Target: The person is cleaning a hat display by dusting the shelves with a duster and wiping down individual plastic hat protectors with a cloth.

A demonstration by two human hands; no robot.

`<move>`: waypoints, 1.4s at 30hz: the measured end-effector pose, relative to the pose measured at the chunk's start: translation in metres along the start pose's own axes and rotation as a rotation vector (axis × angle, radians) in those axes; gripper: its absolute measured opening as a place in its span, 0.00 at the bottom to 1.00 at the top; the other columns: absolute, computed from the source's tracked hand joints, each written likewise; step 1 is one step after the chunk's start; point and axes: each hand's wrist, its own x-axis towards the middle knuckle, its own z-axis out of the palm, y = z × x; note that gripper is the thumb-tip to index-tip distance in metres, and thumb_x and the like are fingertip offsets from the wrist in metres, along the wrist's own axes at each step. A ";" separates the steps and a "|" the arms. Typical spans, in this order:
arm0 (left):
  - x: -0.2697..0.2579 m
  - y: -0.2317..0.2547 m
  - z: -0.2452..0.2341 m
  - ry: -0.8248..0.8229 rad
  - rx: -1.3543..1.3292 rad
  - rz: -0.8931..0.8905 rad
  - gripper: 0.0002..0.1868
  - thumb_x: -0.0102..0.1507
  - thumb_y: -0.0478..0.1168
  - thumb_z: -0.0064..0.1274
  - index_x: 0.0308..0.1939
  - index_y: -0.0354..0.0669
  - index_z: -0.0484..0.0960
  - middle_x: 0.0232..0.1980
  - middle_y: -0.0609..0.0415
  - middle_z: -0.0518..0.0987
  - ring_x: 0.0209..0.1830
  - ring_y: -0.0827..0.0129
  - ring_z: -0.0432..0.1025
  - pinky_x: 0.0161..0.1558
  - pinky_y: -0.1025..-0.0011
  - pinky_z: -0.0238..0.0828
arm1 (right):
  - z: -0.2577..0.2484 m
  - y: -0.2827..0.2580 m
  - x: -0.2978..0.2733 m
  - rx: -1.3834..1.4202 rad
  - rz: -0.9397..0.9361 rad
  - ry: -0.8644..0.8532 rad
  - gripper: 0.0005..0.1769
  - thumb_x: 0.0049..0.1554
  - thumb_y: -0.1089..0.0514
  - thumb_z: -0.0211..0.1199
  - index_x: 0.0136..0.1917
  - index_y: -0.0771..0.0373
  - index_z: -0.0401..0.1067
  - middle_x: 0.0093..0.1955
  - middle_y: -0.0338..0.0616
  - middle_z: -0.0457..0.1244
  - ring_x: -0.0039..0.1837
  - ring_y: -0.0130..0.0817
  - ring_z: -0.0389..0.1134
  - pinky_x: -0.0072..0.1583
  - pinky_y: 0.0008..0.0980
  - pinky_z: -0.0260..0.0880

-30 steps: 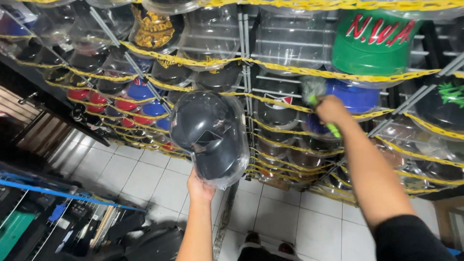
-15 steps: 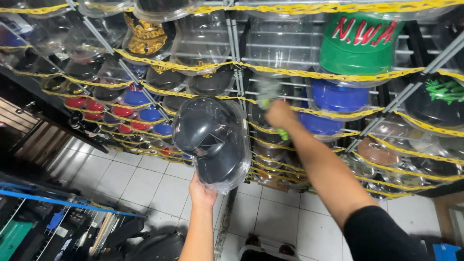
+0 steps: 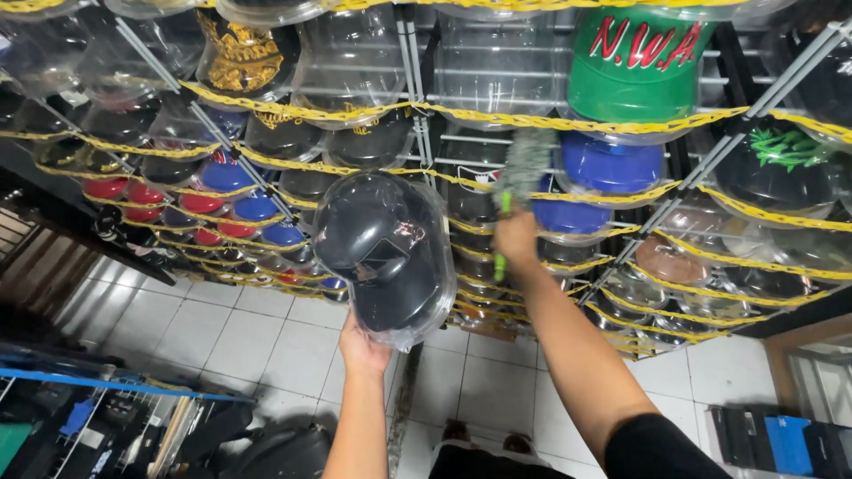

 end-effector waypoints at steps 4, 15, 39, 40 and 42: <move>0.012 0.005 -0.007 0.006 -0.019 0.024 0.20 0.73 0.51 0.41 0.59 0.46 0.81 0.61 0.47 0.80 0.65 0.62 0.73 0.68 0.62 0.66 | 0.006 -0.024 -0.003 -0.233 -0.298 -0.217 0.27 0.45 0.68 0.57 0.59 0.67 0.79 0.46 0.63 0.71 0.53 0.58 0.74 0.54 0.51 0.75; -0.005 0.034 -0.014 0.197 -0.032 0.099 0.17 0.72 0.42 0.39 0.57 0.41 0.80 0.56 0.46 0.81 0.57 0.53 0.74 0.63 0.55 0.71 | 0.024 -0.105 -0.011 -0.161 0.084 -0.477 0.24 0.59 0.72 0.45 0.65 0.67 0.70 0.52 0.53 0.67 0.40 0.39 0.68 0.41 0.36 0.69; 0.000 0.019 -0.017 0.036 -0.055 -0.020 0.21 0.71 0.53 0.44 0.59 0.45 0.81 0.61 0.48 0.80 0.65 0.63 0.73 0.70 0.62 0.64 | 0.027 -0.052 -0.029 -0.162 -0.056 0.154 0.26 0.49 0.65 0.54 0.59 0.75 0.77 0.48 0.69 0.70 0.58 0.61 0.72 0.60 0.54 0.71; -0.005 0.022 -0.009 0.096 -0.034 -0.004 0.20 0.71 0.48 0.41 0.59 0.43 0.80 0.60 0.46 0.80 0.63 0.57 0.72 0.68 0.56 0.66 | 0.032 -0.066 -0.034 -0.030 0.045 -0.077 0.22 0.52 0.71 0.51 0.59 0.76 0.75 0.42 0.62 0.69 0.46 0.53 0.71 0.47 0.45 0.72; -0.012 0.026 -0.001 0.158 -0.010 0.006 0.19 0.70 0.44 0.39 0.59 0.41 0.79 0.59 0.45 0.79 0.61 0.50 0.72 0.66 0.51 0.68 | 0.018 -0.098 -0.057 0.102 0.147 -0.307 0.19 0.56 0.77 0.49 0.59 0.77 0.72 0.36 0.56 0.68 0.33 0.44 0.70 0.34 0.35 0.72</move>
